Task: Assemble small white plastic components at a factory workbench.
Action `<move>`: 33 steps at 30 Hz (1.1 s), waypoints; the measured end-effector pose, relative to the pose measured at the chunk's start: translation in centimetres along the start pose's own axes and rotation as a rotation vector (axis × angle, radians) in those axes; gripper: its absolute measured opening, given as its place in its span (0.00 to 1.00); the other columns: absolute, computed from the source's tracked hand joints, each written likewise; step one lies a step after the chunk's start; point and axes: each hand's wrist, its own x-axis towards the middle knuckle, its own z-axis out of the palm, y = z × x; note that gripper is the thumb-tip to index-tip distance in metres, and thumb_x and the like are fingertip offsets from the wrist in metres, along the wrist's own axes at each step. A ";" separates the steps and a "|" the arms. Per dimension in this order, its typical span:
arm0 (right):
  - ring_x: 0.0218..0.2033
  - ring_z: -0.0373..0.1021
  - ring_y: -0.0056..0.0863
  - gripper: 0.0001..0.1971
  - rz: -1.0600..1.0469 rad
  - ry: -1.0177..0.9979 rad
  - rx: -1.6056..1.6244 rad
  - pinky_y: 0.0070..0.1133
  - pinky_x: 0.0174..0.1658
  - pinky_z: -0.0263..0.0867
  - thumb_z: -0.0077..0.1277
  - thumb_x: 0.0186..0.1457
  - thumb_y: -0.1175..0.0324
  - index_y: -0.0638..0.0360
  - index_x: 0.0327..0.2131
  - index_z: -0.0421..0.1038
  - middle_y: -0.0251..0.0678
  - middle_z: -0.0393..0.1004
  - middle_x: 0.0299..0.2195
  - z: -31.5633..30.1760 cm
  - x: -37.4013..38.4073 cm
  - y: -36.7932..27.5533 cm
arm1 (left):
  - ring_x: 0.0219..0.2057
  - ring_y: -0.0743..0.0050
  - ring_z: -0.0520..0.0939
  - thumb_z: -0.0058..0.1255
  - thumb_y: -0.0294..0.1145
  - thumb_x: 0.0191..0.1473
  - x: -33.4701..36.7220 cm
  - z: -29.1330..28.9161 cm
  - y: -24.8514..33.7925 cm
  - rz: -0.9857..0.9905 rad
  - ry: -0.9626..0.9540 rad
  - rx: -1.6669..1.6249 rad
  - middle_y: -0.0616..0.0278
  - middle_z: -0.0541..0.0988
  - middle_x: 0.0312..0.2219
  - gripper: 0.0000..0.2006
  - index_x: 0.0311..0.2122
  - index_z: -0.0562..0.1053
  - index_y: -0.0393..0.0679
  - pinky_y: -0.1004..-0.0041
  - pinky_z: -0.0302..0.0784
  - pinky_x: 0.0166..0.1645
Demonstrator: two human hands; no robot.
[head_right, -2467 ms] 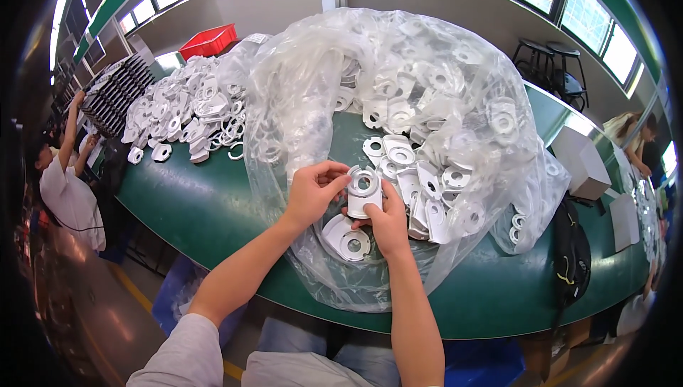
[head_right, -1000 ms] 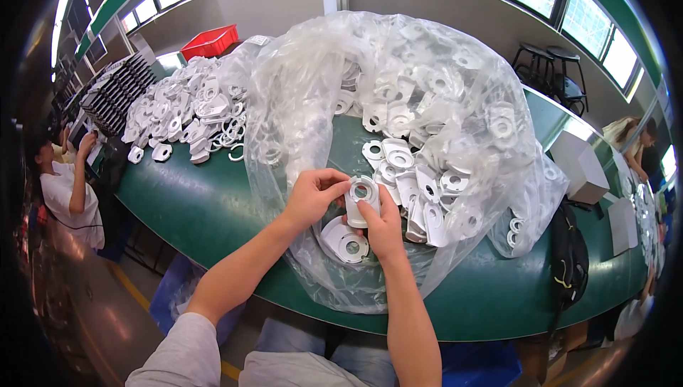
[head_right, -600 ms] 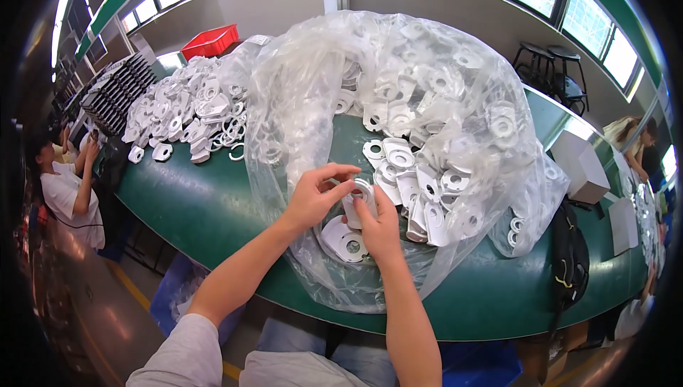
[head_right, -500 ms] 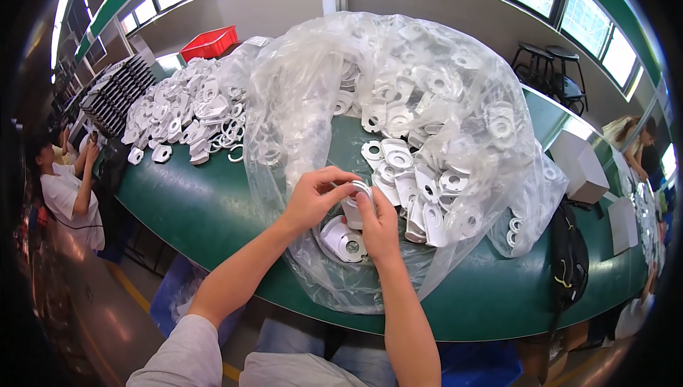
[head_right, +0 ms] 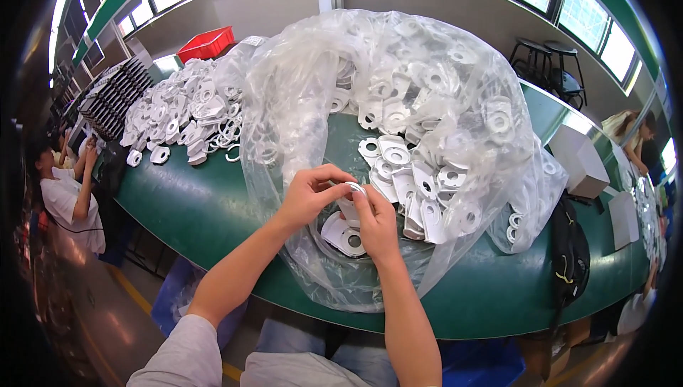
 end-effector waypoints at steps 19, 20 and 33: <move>0.20 0.61 0.13 0.17 -0.007 0.067 -0.327 0.15 0.24 0.58 0.39 0.61 0.64 0.65 0.24 0.68 0.28 0.66 0.16 0.0 -0.7 -0.4 | 0.21 0.66 0.72 0.54 0.23 0.45 -0.6 0.1 1.4 0.422 0.057 0.541 0.58 0.73 0.20 0.02 0.26 0.75 0.37 0.73 0.66 0.26; 0.18 0.56 0.13 0.16 -0.071 0.111 -0.355 0.17 0.22 0.54 0.41 0.60 0.64 0.66 0.23 0.68 0.29 0.62 0.14 0.1 -0.8 -0.4 | 0.21 0.66 0.72 0.54 0.23 0.45 -0.7 0.2 1.5 0.422 0.056 0.541 0.58 0.73 0.20 0.02 0.26 0.75 0.37 0.73 0.66 0.26; 0.23 0.67 0.34 0.07 -0.351 0.184 -0.632 0.25 0.27 0.61 0.49 0.50 0.70 0.64 0.31 0.70 0.41 0.70 0.23 0.2 -0.5 -1.3 | 0.25 0.70 0.78 0.55 0.20 0.45 -0.2 0.4 1.8 0.430 0.061 0.505 0.57 0.78 0.28 0.07 0.32 0.76 0.37 0.77 0.73 0.29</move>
